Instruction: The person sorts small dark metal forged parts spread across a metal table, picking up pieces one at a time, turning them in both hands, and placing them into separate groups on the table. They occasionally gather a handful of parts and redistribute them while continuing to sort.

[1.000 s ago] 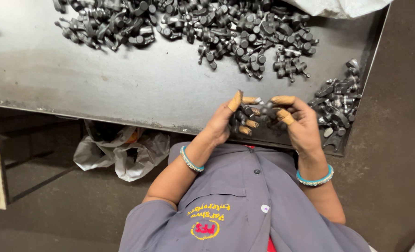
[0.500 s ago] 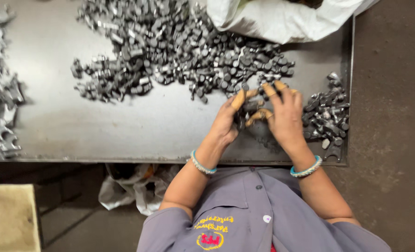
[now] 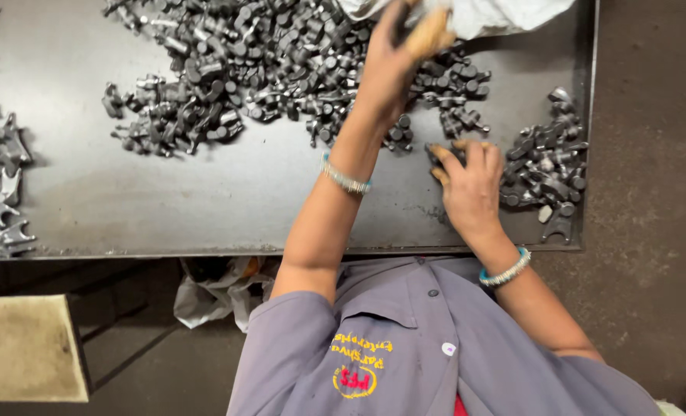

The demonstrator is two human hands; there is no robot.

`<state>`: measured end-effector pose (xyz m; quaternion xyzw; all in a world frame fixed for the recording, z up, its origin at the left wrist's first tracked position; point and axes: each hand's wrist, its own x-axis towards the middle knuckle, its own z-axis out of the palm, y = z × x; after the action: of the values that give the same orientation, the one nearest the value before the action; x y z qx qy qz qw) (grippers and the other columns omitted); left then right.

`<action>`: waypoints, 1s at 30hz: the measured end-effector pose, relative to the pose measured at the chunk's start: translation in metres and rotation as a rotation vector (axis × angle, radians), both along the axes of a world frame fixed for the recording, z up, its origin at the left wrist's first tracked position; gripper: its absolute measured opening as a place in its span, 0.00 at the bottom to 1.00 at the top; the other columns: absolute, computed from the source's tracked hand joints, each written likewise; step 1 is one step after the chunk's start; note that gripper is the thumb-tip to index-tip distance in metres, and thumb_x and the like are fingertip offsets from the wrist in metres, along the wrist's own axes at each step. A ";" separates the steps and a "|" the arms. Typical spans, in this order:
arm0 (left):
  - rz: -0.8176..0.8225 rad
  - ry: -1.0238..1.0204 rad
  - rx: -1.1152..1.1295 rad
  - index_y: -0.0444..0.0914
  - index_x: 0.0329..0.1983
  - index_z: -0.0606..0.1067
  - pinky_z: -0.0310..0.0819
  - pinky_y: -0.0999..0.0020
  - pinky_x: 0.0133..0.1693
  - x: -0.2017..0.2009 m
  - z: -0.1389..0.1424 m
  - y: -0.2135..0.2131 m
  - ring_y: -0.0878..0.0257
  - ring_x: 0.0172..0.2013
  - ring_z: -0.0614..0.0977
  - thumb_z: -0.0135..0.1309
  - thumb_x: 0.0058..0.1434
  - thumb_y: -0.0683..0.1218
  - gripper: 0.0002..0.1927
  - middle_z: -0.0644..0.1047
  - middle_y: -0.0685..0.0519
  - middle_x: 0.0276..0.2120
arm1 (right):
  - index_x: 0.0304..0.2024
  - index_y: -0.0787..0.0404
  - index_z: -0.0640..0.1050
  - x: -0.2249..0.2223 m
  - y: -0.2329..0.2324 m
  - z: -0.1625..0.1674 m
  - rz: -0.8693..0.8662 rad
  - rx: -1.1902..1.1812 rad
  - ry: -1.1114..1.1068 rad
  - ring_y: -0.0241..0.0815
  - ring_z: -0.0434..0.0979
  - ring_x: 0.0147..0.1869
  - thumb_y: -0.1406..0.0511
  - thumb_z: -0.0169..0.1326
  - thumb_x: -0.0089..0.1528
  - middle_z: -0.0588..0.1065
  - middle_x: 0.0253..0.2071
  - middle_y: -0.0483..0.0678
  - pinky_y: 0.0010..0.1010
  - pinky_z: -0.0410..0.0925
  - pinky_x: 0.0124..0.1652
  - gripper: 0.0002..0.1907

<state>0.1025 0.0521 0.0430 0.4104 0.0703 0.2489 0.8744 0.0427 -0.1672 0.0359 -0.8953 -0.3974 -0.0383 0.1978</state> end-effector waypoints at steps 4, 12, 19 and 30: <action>-0.101 0.167 0.125 0.29 0.64 0.71 0.77 0.69 0.56 -0.090 -0.010 -0.014 0.63 0.52 0.80 0.59 0.64 0.36 0.24 0.78 0.50 0.56 | 0.57 0.56 0.81 -0.015 -0.023 0.008 0.021 0.061 0.174 0.54 0.66 0.55 0.68 0.66 0.59 0.72 0.49 0.50 0.43 0.64 0.56 0.23; -0.161 0.472 0.032 0.31 0.58 0.77 0.78 0.73 0.42 -0.178 -0.042 -0.048 0.68 0.41 0.82 0.60 0.65 0.40 0.19 0.82 0.52 0.45 | 0.58 0.65 0.77 -0.015 -0.025 -0.006 0.006 0.114 0.148 0.57 0.68 0.55 0.68 0.68 0.58 0.73 0.51 0.55 0.45 0.65 0.55 0.26; -0.088 0.451 -0.020 0.30 0.56 0.78 0.79 0.72 0.41 -0.190 -0.067 -0.070 0.68 0.40 0.81 0.60 0.66 0.41 0.17 0.81 0.52 0.43 | 0.55 0.69 0.76 0.009 -0.033 -0.025 -0.087 0.656 1.029 0.41 0.80 0.52 0.74 0.63 0.61 0.78 0.51 0.52 0.30 0.74 0.51 0.19; -0.064 0.335 -0.083 0.31 0.61 0.74 0.80 0.69 0.49 -0.175 -0.079 -0.101 0.65 0.48 0.83 0.53 0.72 0.44 0.17 0.80 0.51 0.49 | 0.61 0.70 0.74 0.014 -0.035 -0.030 -0.192 0.835 1.741 0.41 0.80 0.44 0.70 0.54 0.69 0.79 0.48 0.53 0.30 0.74 0.40 0.18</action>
<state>-0.0722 -0.0490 -0.0364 0.4118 0.2123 0.1461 0.8741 0.0570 -0.2018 0.0063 -0.4966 0.0085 0.4839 0.7205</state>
